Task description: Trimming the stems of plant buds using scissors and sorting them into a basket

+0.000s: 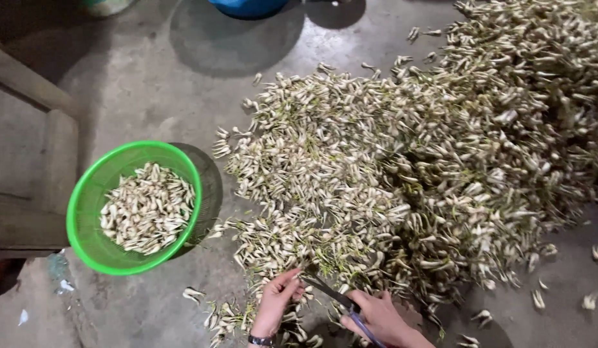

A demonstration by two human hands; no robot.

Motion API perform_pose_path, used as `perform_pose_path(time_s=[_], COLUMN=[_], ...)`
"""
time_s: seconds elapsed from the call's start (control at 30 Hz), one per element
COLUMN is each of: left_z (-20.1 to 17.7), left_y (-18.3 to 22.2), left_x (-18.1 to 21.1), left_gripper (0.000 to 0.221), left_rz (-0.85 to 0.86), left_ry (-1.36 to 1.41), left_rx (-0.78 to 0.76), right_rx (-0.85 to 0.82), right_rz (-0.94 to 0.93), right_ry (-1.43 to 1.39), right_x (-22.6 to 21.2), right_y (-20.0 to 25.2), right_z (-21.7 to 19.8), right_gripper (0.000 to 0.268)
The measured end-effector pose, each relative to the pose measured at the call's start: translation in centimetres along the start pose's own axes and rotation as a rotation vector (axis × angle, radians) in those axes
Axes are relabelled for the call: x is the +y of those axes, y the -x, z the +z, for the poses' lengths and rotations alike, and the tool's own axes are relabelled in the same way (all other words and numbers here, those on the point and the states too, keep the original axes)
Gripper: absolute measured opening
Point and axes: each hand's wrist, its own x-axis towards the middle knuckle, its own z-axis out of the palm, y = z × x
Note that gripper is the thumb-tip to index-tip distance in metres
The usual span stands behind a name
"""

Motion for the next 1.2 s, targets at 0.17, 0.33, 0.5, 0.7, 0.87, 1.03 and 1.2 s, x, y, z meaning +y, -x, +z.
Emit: perform_pose_path(time_s=[0.17, 0.33, 0.5, 0.7, 0.87, 1.03, 1.2], left_z=[2.4, 3.4, 1.5, -9.2, -14.9, -13.0, -10.9], left_y=[0.4, 0.7, -0.1, -6.4, -7.9, -4.4, -4.9], left_x=[-1.3, -1.1, -0.8, 1.4, -2.4, -3.9, -5.5], left_gripper=[0.011, 0.016, 0.024, 0.031, 0.028, 0.009, 0.027], left_rz=[-0.043, -0.102, -0.039, 0.198, 0.286, -0.025, -0.013], left_ry=[-0.052, 0.056, 0.232, -1.079, -1.344, -0.547, -0.865], left_rx=[-0.092, -0.067, -0.12, 0.694, 0.621, 0.58, 0.674], right_rx=[0.01, 0.017, 0.135, 0.152, 0.154, 0.115, 0.112], right_rz=[0.006, 0.017, 0.036, 0.166, 0.225, 0.127, -0.003], right_ry=[-0.018, 0.001, 0.014, -0.134, -0.132, -0.136, -0.104], right_x=[0.0, 1.0, 1.1, 0.8, 1.2, 1.6, 2.0], right_y=[0.1, -0.2, 0.4, 1.5, 1.4, 0.7, 0.4], right_z=[0.1, 0.8, 0.6, -1.0, -0.8, 0.2, 1.7], right_gripper=[0.047, 0.05, 0.046, 0.038, 0.038, 0.037, 0.036])
